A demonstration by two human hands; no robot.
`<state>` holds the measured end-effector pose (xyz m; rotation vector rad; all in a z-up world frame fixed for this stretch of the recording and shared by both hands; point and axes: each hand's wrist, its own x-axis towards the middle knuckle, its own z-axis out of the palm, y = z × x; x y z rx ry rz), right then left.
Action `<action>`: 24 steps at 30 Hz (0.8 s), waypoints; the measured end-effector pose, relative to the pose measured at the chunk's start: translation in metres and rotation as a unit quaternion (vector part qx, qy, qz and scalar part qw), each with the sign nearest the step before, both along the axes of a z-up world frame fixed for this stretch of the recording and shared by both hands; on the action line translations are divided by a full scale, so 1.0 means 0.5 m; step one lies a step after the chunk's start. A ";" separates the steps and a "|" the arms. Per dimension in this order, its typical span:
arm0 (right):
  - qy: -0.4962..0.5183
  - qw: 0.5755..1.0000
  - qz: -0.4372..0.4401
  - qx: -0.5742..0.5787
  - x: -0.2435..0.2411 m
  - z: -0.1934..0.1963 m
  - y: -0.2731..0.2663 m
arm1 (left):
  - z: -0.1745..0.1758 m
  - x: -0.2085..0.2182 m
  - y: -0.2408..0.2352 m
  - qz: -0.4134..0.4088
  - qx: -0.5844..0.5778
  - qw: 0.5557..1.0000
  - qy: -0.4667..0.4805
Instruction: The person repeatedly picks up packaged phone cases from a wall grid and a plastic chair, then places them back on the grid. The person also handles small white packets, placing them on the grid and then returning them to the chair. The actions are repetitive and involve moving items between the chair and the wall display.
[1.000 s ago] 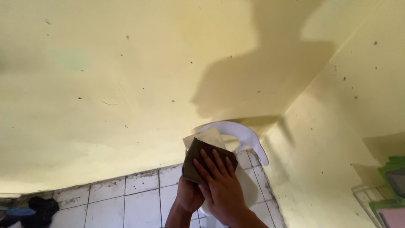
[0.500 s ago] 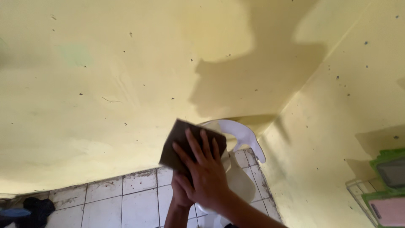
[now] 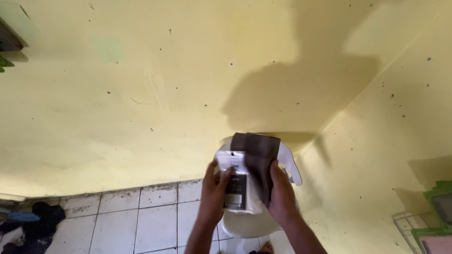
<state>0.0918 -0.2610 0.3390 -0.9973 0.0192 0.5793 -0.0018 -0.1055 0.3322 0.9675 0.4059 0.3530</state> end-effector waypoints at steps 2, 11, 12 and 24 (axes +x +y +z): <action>-0.043 0.998 0.024 0.048 -0.037 -0.028 0.001 | 0.008 0.018 -0.021 0.063 0.073 0.994 0.053; 0.073 0.986 -0.080 0.129 -0.122 0.026 0.048 | -0.027 0.010 -0.106 0.106 -0.169 0.964 -0.178; 0.083 0.986 -0.081 0.123 -0.113 0.029 0.050 | -0.030 0.003 -0.104 0.054 -0.207 0.962 -0.167; -0.552 0.780 -0.052 -0.291 -0.030 0.177 -0.011 | -0.009 -0.040 -0.032 -0.084 -0.286 0.953 -0.062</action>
